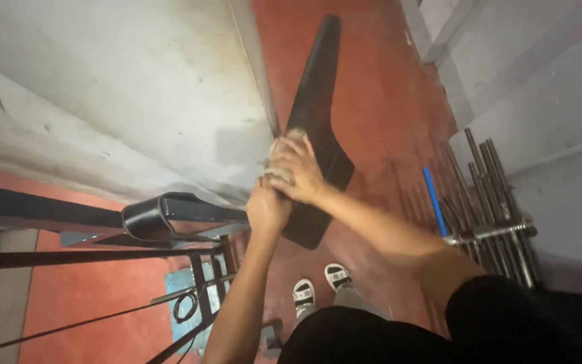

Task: Wiping down weight bars, machine seats, and metal handles with a cloth in a gym setting.

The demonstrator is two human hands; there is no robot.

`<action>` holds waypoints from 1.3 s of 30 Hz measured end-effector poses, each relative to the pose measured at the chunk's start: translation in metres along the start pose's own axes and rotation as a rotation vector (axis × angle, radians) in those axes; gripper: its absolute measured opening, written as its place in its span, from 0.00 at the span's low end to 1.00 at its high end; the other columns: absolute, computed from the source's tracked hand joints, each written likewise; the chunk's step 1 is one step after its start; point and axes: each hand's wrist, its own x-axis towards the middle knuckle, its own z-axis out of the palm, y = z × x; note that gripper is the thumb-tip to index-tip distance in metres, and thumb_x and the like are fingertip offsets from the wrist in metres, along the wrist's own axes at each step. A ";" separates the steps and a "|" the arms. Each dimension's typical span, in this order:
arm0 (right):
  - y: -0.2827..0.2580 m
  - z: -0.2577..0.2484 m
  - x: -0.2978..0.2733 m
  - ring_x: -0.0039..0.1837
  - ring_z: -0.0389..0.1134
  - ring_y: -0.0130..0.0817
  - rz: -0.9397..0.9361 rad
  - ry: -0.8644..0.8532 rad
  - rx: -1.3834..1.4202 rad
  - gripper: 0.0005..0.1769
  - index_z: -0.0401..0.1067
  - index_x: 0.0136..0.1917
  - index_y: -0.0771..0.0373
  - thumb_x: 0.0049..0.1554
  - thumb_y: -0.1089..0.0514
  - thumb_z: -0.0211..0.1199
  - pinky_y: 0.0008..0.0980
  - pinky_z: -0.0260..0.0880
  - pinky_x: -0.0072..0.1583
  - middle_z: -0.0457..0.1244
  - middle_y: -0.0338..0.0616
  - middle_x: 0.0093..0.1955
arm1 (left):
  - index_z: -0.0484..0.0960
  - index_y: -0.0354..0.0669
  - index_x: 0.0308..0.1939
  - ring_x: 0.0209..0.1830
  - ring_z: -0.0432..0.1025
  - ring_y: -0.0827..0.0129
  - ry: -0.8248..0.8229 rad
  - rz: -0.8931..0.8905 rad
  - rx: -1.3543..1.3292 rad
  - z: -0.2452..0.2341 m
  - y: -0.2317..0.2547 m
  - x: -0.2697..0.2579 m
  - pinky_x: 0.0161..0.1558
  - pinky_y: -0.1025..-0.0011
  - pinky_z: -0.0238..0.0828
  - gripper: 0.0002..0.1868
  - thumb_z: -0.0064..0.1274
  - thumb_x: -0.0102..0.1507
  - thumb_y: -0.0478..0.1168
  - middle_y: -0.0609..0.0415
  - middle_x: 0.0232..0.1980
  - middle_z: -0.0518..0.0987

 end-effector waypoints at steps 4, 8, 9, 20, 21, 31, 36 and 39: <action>0.058 -0.007 0.023 0.70 0.64 0.44 0.015 -0.016 -0.015 0.15 0.77 0.44 0.46 0.46 0.41 0.67 0.70 0.39 0.76 0.68 0.39 0.58 | 0.75 0.35 0.52 0.41 0.76 0.40 0.027 0.120 -0.010 0.009 0.001 -0.012 0.42 0.49 0.74 0.25 0.63 0.53 0.38 0.39 0.46 0.78; 0.117 -0.042 0.062 0.66 0.65 0.49 0.030 0.020 -0.151 0.12 0.79 0.46 0.47 0.52 0.42 0.67 0.65 0.42 0.75 0.69 0.41 0.54 | 0.76 0.37 0.52 0.43 0.76 0.42 0.109 0.197 -0.124 0.003 0.026 -0.033 0.42 0.50 0.75 0.23 0.63 0.54 0.39 0.43 0.47 0.79; 0.128 -0.046 0.067 0.65 0.65 0.49 0.041 0.029 -0.154 0.13 0.79 0.47 0.48 0.54 0.42 0.66 0.63 0.44 0.75 0.69 0.42 0.53 | 0.76 0.40 0.51 0.45 0.76 0.44 0.033 0.165 -0.105 0.000 0.028 -0.039 0.43 0.51 0.74 0.21 0.63 0.56 0.40 0.44 0.47 0.79; 0.026 -0.036 -0.030 0.63 0.66 0.46 0.024 0.127 -0.095 0.13 0.80 0.43 0.48 0.47 0.42 0.72 0.61 0.50 0.75 0.69 0.38 0.50 | 0.78 0.37 0.55 0.50 0.77 0.38 -0.057 0.047 0.064 0.075 0.010 -0.006 0.45 0.45 0.75 0.32 0.65 0.50 0.49 0.29 0.54 0.80; 0.021 -0.044 -0.030 0.63 0.66 0.45 -0.002 0.107 -0.089 0.13 0.78 0.40 0.49 0.44 0.43 0.71 0.61 0.51 0.75 0.68 0.35 0.48 | 0.82 0.39 0.47 0.48 0.79 0.41 -0.284 -0.040 -0.013 0.097 -0.003 -0.005 0.50 0.48 0.76 0.16 0.58 0.66 0.48 0.34 0.47 0.84; 0.134 -0.108 0.015 0.67 0.65 0.47 0.147 0.203 -0.248 0.19 0.80 0.51 0.57 0.50 0.45 0.70 0.63 0.48 0.78 0.67 0.41 0.56 | 0.75 0.39 0.58 0.42 0.79 0.39 -0.276 0.024 -0.033 0.023 0.035 -0.063 0.47 0.47 0.75 0.28 0.61 0.57 0.46 0.34 0.42 0.83; 0.057 -0.067 -0.001 0.62 0.63 0.51 0.084 -0.041 -0.268 0.14 0.81 0.45 0.50 0.47 0.46 0.71 0.58 0.52 0.73 0.67 0.46 0.49 | 0.59 0.32 0.72 0.48 0.75 0.37 -0.149 0.036 -0.149 0.030 0.063 -0.021 0.47 0.46 0.72 0.45 0.61 0.54 0.43 0.30 0.54 0.76; 0.068 -0.049 -0.039 0.65 0.65 0.47 0.056 0.014 -0.238 0.21 0.78 0.49 0.52 0.43 0.44 0.72 0.60 0.49 0.75 0.68 0.42 0.52 | 0.64 0.29 0.68 0.48 0.77 0.40 -0.083 0.019 -0.080 0.075 0.056 0.015 0.48 0.48 0.74 0.41 0.61 0.55 0.44 0.35 0.52 0.79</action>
